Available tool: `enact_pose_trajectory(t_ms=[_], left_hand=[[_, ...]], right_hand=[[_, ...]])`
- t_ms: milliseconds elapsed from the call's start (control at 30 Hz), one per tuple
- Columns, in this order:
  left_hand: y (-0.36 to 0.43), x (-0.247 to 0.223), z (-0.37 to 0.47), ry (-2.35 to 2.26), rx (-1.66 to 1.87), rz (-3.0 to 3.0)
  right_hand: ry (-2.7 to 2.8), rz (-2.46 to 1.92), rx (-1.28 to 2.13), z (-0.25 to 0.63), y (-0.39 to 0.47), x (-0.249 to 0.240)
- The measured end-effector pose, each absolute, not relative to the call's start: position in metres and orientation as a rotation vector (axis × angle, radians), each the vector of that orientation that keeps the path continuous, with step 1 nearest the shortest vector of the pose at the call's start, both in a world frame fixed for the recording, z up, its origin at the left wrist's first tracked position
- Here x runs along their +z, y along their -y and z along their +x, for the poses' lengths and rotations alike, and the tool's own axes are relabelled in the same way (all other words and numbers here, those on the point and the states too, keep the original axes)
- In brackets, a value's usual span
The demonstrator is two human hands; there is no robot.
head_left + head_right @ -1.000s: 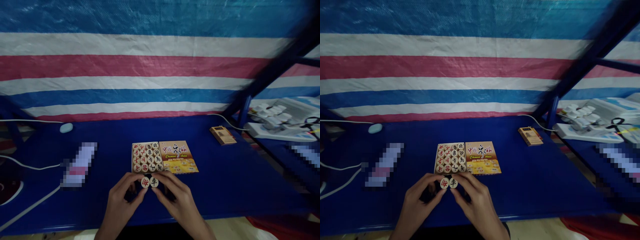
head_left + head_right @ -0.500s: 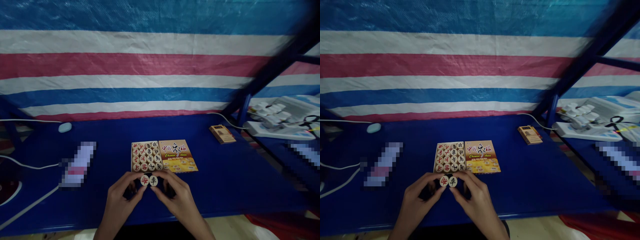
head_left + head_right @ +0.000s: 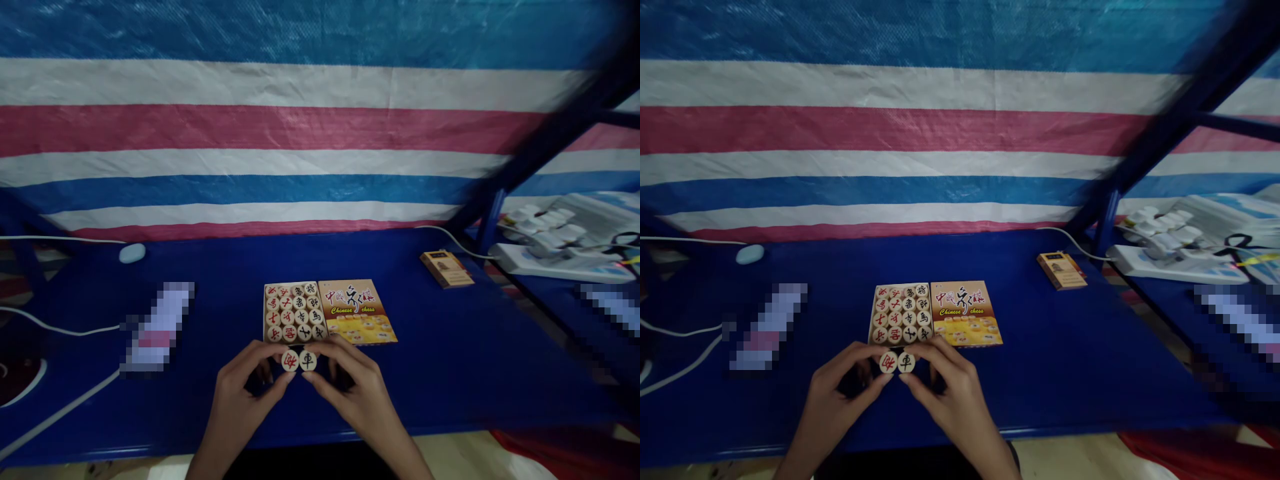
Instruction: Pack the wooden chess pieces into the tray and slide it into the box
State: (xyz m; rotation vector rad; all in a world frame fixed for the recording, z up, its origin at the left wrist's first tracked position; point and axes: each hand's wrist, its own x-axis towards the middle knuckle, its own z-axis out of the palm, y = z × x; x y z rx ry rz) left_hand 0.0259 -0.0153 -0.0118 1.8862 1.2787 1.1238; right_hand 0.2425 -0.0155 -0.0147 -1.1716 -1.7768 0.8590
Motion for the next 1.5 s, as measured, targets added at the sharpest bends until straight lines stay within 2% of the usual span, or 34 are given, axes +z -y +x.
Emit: enact_pose_trajectory(t_ms=[1500], left_hand=[[0.0120,-0.0069,0.0280,-1.274,1.078,1.815]], right_hand=[[1.740,-1.203,0.813,0.2424,0.0138,-0.0134]])
